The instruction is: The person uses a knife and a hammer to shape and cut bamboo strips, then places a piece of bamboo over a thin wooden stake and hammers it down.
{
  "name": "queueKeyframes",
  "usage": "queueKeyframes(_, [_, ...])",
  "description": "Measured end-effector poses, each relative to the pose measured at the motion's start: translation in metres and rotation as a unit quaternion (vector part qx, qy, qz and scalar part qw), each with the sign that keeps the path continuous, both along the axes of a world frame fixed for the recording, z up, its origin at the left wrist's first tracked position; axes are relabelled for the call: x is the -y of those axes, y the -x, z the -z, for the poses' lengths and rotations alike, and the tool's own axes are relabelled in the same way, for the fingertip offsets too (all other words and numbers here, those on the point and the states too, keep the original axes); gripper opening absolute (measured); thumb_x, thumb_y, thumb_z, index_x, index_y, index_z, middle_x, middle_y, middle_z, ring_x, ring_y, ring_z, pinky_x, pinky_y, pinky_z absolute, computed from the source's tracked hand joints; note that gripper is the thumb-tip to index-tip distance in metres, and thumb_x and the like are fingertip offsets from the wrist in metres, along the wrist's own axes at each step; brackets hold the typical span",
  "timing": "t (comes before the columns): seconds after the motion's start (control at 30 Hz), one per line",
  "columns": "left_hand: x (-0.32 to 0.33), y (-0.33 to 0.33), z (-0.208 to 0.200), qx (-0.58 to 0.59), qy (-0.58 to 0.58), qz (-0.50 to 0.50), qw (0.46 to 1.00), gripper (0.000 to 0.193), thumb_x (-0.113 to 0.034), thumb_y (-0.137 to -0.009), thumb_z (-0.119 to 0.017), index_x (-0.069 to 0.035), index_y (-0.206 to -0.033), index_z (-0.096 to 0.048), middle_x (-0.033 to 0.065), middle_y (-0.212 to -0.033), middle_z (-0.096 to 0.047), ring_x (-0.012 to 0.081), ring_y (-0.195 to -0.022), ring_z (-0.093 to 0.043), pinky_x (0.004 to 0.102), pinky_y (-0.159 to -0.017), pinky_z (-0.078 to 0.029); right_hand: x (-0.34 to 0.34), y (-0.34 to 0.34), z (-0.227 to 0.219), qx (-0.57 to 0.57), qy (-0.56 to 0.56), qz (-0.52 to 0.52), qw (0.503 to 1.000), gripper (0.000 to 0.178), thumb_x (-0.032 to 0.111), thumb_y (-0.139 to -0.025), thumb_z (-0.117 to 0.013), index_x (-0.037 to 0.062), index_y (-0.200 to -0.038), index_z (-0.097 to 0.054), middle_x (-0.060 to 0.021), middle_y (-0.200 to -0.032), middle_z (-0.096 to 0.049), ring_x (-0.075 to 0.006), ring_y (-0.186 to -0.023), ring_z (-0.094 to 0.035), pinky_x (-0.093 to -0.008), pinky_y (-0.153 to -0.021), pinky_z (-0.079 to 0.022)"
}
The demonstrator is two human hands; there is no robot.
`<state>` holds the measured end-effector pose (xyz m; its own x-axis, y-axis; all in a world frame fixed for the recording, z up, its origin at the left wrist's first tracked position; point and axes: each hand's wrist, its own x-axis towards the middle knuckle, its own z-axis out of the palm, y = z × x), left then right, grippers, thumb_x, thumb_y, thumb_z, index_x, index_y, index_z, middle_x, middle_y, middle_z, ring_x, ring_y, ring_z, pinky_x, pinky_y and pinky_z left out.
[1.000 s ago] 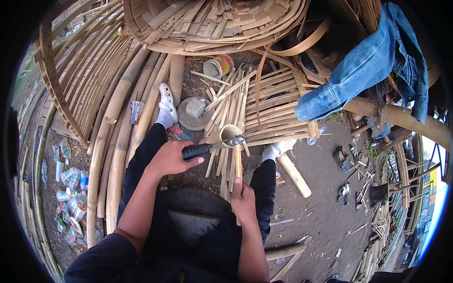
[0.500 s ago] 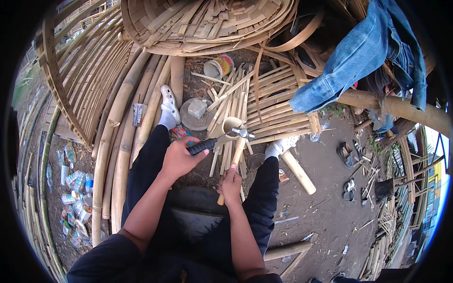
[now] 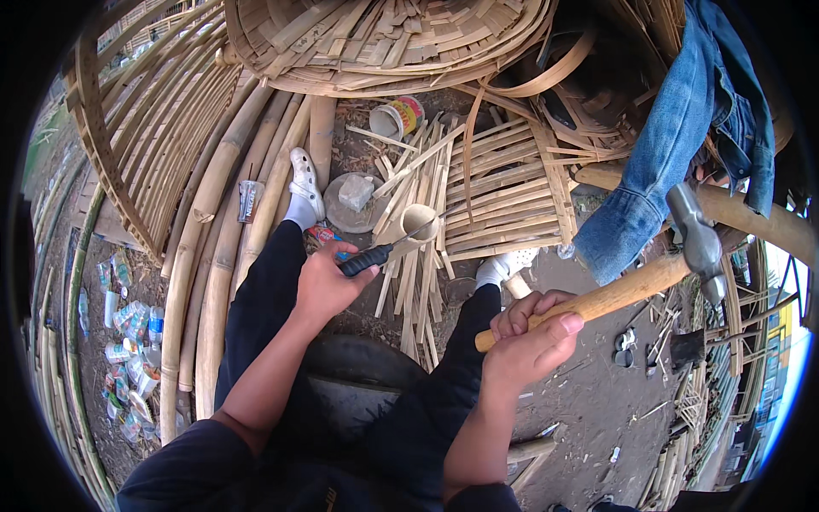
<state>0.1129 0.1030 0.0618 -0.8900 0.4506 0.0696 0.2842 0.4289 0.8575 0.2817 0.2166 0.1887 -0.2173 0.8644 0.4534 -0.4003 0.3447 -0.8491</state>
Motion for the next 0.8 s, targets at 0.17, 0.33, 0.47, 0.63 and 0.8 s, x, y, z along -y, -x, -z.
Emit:
queueKeyframes(0.17, [0.000, -0.001, 0.008, 0.013, 0.018, 0.016, 1.000, 0.051, -0.037, -0.067, -0.081, -0.005, -0.104, -0.066, 0.0126, -0.064, -0.065, 0.0299, -0.068, -0.069, 0.0402, -0.066, -0.054, 0.000, 0.009, 0.126, 0.582, 0.135, -0.081, 0.798, 0.053, 0.034, -0.103, -0.040, -0.0102, -0.081, -0.057, -0.0278, -0.067, -0.058, -0.0423, -0.068, -0.064, -0.0472, -0.061, -0.046])
queueKeyframes(0.33, [0.004, -0.006, 0.004, 0.012, 0.011, -0.001, 1.000, 0.048, -0.037, -0.068, -0.080, -0.006, -0.101, -0.065, 0.0110, -0.061, -0.065, 0.0309, -0.067, -0.069, 0.0416, -0.066, -0.055, -0.018, -0.002, 0.074, 0.526, 0.073, -0.129, 0.837, 0.042, 0.043, -0.102, -0.046, 0.0073, -0.079, -0.049, 0.0039, -0.054, -0.040, -0.0039, -0.040, -0.034, -0.0231, -0.034, -0.028])
queueKeyframes(0.47, [0.002, -0.004, 0.001, 0.017, 0.013, -0.005, 1.000, 0.046, -0.037, -0.069, -0.080, -0.007, -0.101, -0.065, 0.0124, -0.063, -0.065, 0.0314, -0.068, -0.069, 0.0426, -0.067, -0.054, -0.002, -0.013, -0.020, 0.302, 0.005, -0.116, 0.946, 0.040, 0.034, -0.103, -0.047, 0.0034, -0.078, -0.051, 0.0043, -0.060, -0.041, -0.0019, -0.050, -0.036, -0.0195, -0.042, -0.026])
queueKeyframes(0.63, [-0.004, -0.010, 0.005, -0.011, 0.002, 0.000, 1.000, 0.046, -0.037, -0.068, -0.082, -0.007, -0.099, -0.066, 0.0120, -0.065, -0.066, 0.0310, -0.067, -0.069, 0.0409, -0.066, -0.054, 0.009, 0.008, -0.011, -0.020, -0.119, 0.006, 0.993, 0.047, 0.045, -0.102, -0.044, 0.0027, -0.081, -0.046, 0.0009, -0.061, -0.039, -0.0059, -0.050, -0.035, -0.0203, -0.043, -0.027])
queueKeyframes(0.8, [-0.004, -0.012, 0.013, -0.006, -0.001, 0.017, 1.000, 0.047, -0.039, -0.067, -0.083, -0.008, -0.099, -0.066, 0.0118, -0.066, -0.067, 0.0300, -0.069, -0.069, 0.0405, -0.067, -0.054, -0.012, -0.003, 0.154, 0.569, 0.000, -0.025, 0.822, 0.049, 0.038, -0.102, -0.044, 0.0010, -0.071, -0.049, -0.0045, -0.056, -0.045, -0.0147, -0.050, -0.048, -0.0314, -0.047, -0.039])
